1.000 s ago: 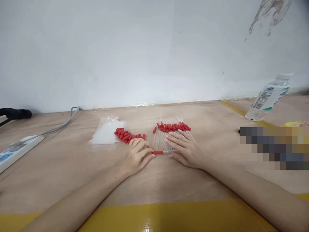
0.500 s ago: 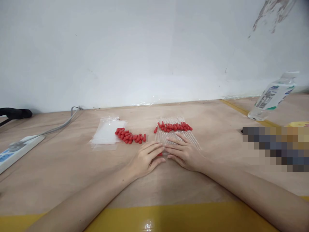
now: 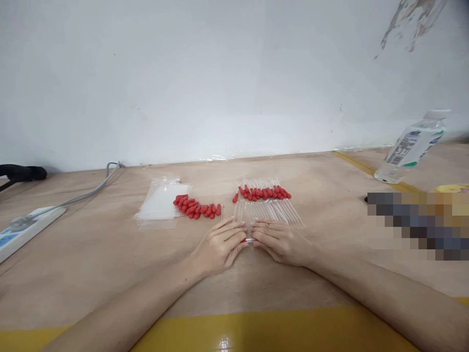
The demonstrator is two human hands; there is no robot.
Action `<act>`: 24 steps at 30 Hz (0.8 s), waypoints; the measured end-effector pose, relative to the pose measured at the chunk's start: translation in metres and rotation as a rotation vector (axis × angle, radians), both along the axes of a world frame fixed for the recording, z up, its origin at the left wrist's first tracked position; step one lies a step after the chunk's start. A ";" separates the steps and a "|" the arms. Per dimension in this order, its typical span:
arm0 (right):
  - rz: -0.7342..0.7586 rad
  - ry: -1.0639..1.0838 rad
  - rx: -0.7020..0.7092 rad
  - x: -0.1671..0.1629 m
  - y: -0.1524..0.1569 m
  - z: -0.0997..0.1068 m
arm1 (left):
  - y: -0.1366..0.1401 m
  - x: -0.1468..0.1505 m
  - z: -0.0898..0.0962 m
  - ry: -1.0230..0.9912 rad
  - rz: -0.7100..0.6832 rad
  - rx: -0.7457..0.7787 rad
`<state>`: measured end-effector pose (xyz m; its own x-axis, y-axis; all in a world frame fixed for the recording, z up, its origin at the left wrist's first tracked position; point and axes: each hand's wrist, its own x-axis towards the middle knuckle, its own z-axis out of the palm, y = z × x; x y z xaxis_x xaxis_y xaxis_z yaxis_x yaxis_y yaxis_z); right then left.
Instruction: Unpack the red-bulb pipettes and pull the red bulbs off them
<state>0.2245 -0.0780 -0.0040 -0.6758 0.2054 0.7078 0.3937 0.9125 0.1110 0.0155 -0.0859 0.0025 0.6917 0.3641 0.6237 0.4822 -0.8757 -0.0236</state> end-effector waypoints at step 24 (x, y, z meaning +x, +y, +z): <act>-0.321 0.161 0.019 0.041 0.017 0.004 | 0.026 -0.056 0.034 -0.284 0.527 -0.031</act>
